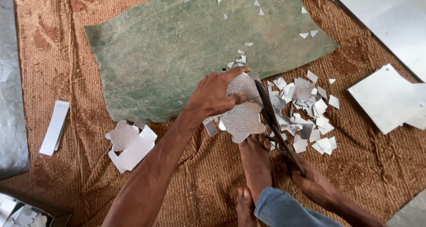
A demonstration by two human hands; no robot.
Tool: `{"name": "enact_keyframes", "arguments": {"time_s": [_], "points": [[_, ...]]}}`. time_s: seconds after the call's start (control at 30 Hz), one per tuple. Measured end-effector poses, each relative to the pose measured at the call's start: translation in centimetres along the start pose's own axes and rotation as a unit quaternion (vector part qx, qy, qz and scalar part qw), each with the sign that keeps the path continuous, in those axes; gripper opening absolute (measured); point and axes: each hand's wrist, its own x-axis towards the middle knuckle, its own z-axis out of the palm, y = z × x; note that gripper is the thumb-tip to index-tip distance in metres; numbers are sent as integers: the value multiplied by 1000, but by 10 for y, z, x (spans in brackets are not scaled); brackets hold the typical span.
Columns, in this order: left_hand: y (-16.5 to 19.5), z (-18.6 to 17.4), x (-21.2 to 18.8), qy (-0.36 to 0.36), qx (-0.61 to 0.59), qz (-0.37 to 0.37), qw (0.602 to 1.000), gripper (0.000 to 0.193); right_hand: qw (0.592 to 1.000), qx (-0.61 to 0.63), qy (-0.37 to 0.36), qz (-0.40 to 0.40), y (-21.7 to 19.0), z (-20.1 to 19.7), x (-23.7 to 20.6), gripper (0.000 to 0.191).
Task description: The person uses large shears to cut star-shaped pieces from square metal sheets. They hold each sheet with one hand and cut along the edges with the other, placing finished pieces into a nearby metal tray.
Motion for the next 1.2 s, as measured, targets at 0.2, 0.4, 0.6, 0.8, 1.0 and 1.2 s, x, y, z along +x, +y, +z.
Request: {"name": "enact_keyframes", "arguments": {"time_s": [0.2, 0.4, 0.6, 0.8, 1.0, 1.2], "points": [[-9, 8, -2, 61, 55, 72, 994, 81, 998, 17, 46, 28, 18, 18, 24, 51], [-13, 11, 1, 105, 88, 144, 980, 92, 998, -30, 58, 7, 4, 20, 23, 40], [-12, 21, 0, -9, 26, 52, 998, 102, 983, 91, 17, -159, -5, 3, -5, 77], [-16, 23, 5, 27, 44, 83, 995, 108, 996, 10, 86, -21, -15, 13, 13, 73], [-18, 31, 6, -4, 53, 69, 996, 116, 998, 56, 13, -34, -5, 4, 2, 76], [-21, 39, 11, 42, 51, 119, 991, 121, 993, 3, 55, -103, 0, 7, 6, 75]]}}
